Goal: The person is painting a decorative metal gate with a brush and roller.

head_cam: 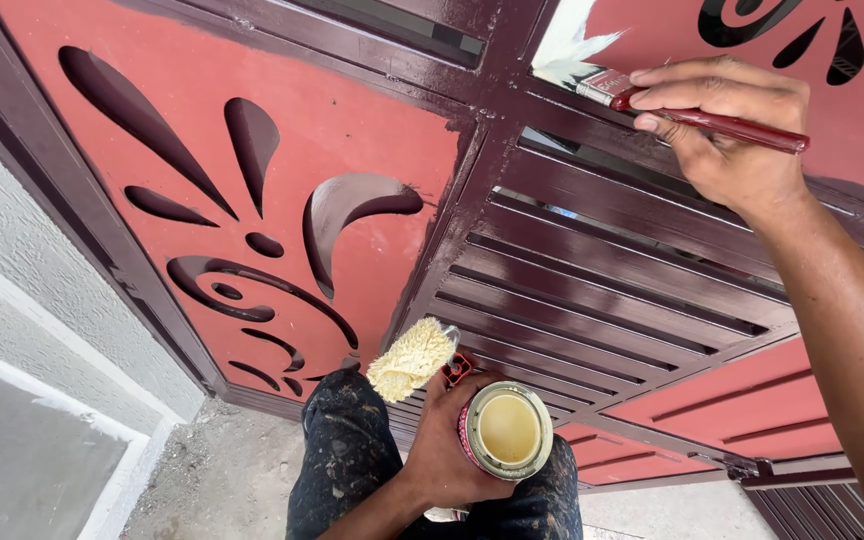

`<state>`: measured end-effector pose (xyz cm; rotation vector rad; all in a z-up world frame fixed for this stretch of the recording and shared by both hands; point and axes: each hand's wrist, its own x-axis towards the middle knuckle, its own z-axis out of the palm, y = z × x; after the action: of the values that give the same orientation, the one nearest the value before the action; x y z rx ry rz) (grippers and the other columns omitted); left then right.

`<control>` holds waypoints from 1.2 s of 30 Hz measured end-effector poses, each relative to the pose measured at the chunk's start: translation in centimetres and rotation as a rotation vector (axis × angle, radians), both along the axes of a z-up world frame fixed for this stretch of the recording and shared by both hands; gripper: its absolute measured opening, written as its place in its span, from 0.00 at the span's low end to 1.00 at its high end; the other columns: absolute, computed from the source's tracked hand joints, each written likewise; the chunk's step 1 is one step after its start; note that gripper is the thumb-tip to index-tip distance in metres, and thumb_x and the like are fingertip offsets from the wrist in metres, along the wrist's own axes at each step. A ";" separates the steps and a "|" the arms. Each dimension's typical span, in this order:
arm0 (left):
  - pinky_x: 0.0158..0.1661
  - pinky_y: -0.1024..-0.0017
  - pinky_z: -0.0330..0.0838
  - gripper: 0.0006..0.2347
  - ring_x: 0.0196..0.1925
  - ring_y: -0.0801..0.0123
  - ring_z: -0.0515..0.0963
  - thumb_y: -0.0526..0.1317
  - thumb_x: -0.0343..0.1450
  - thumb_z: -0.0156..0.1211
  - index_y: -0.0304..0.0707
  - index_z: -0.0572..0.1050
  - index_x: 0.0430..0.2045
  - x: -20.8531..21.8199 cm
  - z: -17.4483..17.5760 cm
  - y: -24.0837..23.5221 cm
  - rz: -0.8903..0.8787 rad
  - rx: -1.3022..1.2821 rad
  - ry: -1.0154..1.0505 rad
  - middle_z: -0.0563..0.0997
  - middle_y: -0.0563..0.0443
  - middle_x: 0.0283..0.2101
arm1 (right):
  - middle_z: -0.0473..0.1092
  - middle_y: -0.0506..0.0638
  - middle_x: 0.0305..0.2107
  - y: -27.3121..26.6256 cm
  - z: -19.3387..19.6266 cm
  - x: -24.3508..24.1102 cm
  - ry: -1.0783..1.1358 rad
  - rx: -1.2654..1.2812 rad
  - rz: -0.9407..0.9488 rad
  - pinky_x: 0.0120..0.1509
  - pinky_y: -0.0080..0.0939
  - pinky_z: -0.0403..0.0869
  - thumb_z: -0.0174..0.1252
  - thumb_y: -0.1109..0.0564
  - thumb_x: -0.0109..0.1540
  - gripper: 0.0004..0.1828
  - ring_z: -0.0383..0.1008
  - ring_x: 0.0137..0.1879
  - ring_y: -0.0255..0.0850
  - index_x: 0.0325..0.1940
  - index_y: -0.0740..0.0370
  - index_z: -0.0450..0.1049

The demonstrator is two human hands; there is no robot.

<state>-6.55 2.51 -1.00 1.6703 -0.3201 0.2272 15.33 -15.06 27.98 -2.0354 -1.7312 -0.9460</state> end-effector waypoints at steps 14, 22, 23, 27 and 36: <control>0.68 0.55 0.56 0.42 0.68 0.50 0.61 0.44 0.46 0.77 0.43 0.70 0.60 -0.1 0.3 0.4 0.017 0.008 0.061 0.68 0.45 0.61 | 0.80 0.58 0.42 1.8 1.0 -1.2 -0.108 -0.048 -0.170 0.44 0.40 0.76 0.73 0.69 0.61 0.08 0.80 0.41 0.43 0.42 0.66 0.81; 0.69 0.55 0.54 0.38 0.67 0.52 0.64 0.43 0.47 0.78 0.42 0.73 0.56 0.0 0.3 0.4 0.025 0.060 -0.078 0.77 0.51 0.57 | 0.78 0.53 0.48 2.0 1.2 -1.8 -0.138 -0.090 -0.130 0.53 0.37 0.80 0.68 0.71 0.65 0.11 0.80 0.50 0.42 0.48 0.63 0.81; 0.69 0.55 0.55 0.37 0.66 0.53 0.64 0.43 0.48 0.77 0.42 0.74 0.56 0.0 0.5 0.4 0.018 0.064 -0.070 0.77 0.52 0.57 | 0.78 0.52 0.48 2.1 1.2 -1.9 -0.145 -0.105 -0.125 0.56 0.37 0.81 0.67 0.71 0.65 0.11 0.79 0.51 0.41 0.50 0.63 0.80; 0.69 0.54 0.53 0.38 0.68 0.52 0.63 0.42 0.47 0.77 0.40 0.73 0.56 0.1 0.7 0.2 0.009 0.042 -0.124 0.77 0.50 0.58 | 0.78 0.51 0.45 2.6 1.5 -2.8 -0.224 -0.133 -0.152 0.54 0.37 0.80 0.68 0.69 0.65 0.10 0.80 0.52 0.43 0.49 0.63 0.80; 0.69 0.53 0.55 0.39 0.68 0.51 0.62 0.42 0.46 0.76 0.40 0.72 0.57 0.1 1.2 0.0 -0.017 0.071 -0.076 0.76 0.49 0.58 | 0.79 0.49 0.42 1.3 1.2 -3.0 -0.356 -0.194 -0.245 0.51 0.38 0.80 0.68 0.65 0.64 0.10 0.81 0.50 0.42 0.49 0.59 0.80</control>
<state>-6.44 2.55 0.17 1.7306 -0.4027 0.2697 12.31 -13.76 29.20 -2.3610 -1.8342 -1.3332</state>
